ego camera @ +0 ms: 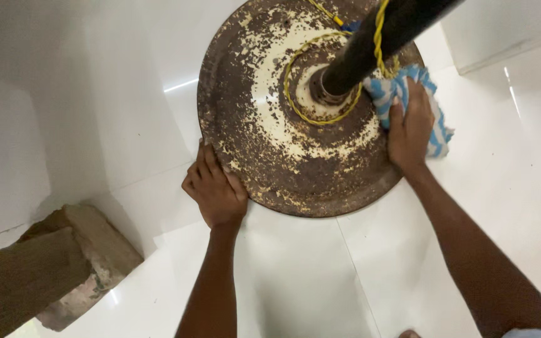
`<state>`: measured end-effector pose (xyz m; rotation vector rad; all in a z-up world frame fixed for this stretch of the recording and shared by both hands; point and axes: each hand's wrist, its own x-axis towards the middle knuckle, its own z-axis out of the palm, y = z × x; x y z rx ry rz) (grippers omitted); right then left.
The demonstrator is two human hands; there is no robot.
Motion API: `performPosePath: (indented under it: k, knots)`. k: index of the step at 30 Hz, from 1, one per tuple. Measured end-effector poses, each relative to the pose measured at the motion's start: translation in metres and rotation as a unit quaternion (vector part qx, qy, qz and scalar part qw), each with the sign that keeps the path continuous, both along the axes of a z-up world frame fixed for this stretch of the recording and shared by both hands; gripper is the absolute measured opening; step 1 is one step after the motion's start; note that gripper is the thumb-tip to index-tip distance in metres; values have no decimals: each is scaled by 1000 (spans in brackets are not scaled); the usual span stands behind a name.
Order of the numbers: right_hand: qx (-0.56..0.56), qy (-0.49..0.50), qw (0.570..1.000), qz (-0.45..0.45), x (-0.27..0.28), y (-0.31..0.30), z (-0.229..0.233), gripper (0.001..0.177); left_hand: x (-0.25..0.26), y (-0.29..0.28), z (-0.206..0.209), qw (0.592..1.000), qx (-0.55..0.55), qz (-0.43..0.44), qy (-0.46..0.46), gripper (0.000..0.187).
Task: The person wipes the metal cage and base of a standing fan using a blue and white cloth. They clean the front and sides of the cage, then move to the base, wiping around the power cord.
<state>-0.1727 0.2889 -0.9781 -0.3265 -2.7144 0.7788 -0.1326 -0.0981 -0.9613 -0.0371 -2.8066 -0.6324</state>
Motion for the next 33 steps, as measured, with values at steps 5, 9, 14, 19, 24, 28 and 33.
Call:
performPosePath:
  k: [5,9,14,19,24,28,33]
  knots:
    - [82,17,996,31,78,-92,6,60,-1,0,-4,1000,-7,-2,-4,66]
    - [152,-31,972,179,83,-151,38,54,1,1,-3,1000,1,5,-15,66]
    - [142,-33,924,355,28,-177,65,47,1,-1,-3,1000,0,4,-23,66]
    - [150,5,928,342,-60,-204,42,46,1,-1,-4,999,-30,16,-40,65]
    - [124,53,975,174,-167,-204,14,44,-1,0,-4,997,-31,18,-66,65]
    - [106,28,988,113,-186,-185,-1,45,-1,0,-3,998,-26,17,-58,65]
    - [99,60,965,235,-120,-221,7,43,-2,-2,-2,998,-28,18,-53,66]
